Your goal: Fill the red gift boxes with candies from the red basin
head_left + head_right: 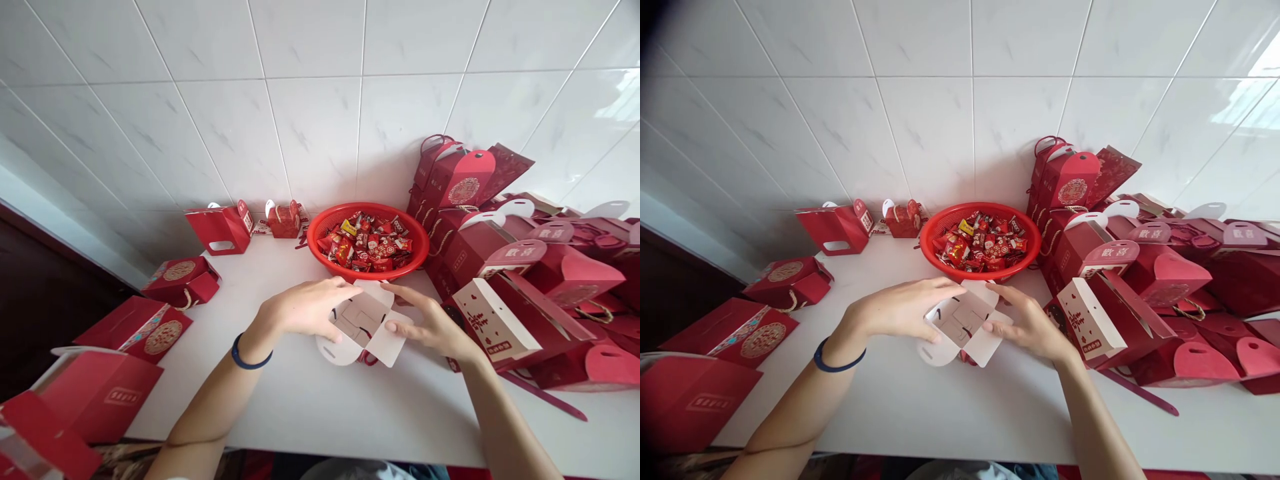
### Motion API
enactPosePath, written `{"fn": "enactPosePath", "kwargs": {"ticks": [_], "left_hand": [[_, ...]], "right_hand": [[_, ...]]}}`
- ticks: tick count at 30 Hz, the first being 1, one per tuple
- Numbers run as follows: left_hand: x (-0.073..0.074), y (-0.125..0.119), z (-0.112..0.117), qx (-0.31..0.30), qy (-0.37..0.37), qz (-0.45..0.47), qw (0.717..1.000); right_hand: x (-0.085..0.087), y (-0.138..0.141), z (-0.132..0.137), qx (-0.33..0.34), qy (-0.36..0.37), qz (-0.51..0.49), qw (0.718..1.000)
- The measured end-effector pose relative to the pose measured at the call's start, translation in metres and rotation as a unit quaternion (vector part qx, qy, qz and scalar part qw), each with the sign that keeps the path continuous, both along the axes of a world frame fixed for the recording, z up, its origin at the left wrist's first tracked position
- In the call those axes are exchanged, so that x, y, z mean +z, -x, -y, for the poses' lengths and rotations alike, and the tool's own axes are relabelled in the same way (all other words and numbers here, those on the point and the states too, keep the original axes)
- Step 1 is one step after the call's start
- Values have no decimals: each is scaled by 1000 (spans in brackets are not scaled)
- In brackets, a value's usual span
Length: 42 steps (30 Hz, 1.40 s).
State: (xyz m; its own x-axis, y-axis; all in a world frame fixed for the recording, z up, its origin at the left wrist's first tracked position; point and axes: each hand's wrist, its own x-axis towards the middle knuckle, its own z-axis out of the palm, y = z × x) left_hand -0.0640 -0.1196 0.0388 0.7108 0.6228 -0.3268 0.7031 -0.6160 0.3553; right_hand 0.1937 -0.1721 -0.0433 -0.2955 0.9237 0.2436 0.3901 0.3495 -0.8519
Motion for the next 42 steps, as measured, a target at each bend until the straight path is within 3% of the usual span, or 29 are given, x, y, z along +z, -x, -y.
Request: {"fn": "enactPosePath", "kwargs": {"ticks": [4,7,11,14,18,24,28,34,42], "left_hand": [[10,10,-1,-19,-34,58,998],[16,17,-17,2,-80,100,992],[15,8,-68,49,-115,158,979],[8,-10,-109,76,-115,155,978],[-6,-36,-139,39,-70,86,993],[-28,-77,-146,-17,-5,-25,1000],[-39,-96,-148,-15,-13,-70,997],[-49,-95,-154,7,-43,-43,998],[-43,-82,-153,63,-50,35,996]], "right_hand": [[8,3,-7,-97,-86,-19,991],[22,8,-21,-152,-126,-52,979],[43,18,-63,-180,-129,-127,967],[50,27,-102,-196,-90,-210,954],[44,31,-142,-247,-32,-297,922],[22,17,-159,-289,17,-346,892],[17,13,-160,-282,28,-370,885],[18,13,-164,-277,33,-395,875],[17,16,-162,-293,64,-423,855]]}}
